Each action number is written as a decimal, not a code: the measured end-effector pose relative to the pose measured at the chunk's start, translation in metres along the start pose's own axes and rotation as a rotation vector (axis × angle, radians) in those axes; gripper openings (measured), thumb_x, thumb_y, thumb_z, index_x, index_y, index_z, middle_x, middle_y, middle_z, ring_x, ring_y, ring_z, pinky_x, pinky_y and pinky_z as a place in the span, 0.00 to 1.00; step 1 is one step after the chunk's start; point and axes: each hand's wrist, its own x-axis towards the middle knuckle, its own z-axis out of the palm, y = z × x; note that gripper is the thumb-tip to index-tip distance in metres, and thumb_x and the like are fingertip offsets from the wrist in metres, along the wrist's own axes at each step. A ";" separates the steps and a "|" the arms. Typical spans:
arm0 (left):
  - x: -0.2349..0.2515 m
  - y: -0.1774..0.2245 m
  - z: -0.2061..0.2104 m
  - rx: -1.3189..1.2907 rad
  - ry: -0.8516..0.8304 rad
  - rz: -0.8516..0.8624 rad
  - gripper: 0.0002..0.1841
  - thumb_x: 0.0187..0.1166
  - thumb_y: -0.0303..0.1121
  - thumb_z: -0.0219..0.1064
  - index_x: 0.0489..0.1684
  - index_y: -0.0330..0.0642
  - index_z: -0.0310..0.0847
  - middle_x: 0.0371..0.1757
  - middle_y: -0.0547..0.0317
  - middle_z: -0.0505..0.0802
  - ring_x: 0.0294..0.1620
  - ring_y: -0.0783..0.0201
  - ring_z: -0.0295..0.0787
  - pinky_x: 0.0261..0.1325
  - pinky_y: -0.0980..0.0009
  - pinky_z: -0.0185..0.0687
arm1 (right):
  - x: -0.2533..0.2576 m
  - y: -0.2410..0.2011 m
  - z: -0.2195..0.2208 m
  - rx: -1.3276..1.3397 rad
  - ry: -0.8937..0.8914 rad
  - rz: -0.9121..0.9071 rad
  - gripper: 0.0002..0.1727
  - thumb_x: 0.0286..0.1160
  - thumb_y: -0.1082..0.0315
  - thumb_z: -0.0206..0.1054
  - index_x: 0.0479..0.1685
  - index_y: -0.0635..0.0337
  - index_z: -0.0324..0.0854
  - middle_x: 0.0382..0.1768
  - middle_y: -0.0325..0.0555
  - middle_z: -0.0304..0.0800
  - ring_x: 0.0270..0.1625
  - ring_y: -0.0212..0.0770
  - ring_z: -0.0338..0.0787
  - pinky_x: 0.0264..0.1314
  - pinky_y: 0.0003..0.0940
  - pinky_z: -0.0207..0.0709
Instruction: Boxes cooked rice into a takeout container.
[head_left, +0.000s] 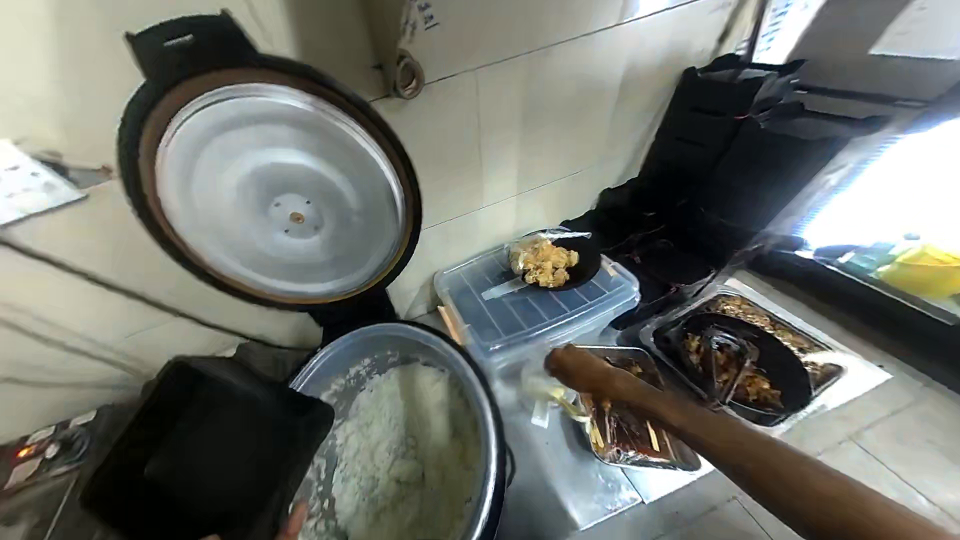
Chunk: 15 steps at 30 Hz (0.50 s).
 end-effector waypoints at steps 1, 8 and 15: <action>-0.007 0.007 -0.004 -0.039 0.024 0.024 0.12 0.71 0.30 0.73 0.50 0.41 0.93 0.60 0.43 0.93 0.65 0.46 0.91 0.73 0.44 0.82 | 0.005 -0.004 0.011 -0.120 -0.074 0.079 0.16 0.82 0.62 0.64 0.58 0.64 0.86 0.58 0.66 0.88 0.64 0.68 0.86 0.65 0.70 0.76; -0.046 0.020 -0.040 -0.134 0.117 0.257 0.23 0.65 0.21 0.77 0.62 0.38 0.83 0.64 0.31 0.89 0.65 0.32 0.88 0.71 0.35 0.81 | 0.026 -0.043 0.038 -0.495 -0.238 0.209 0.16 0.75 0.68 0.69 0.60 0.63 0.85 0.62 0.64 0.87 0.66 0.67 0.85 0.59 0.67 0.78; -0.108 0.015 -0.080 0.036 0.253 0.406 0.27 0.69 0.22 0.76 0.68 0.53 0.81 0.67 0.42 0.90 0.66 0.38 0.89 0.69 0.38 0.84 | -0.011 -0.082 0.011 -0.663 -0.166 0.313 0.12 0.74 0.74 0.67 0.51 0.69 0.88 0.63 0.68 0.84 0.65 0.68 0.85 0.60 0.63 0.80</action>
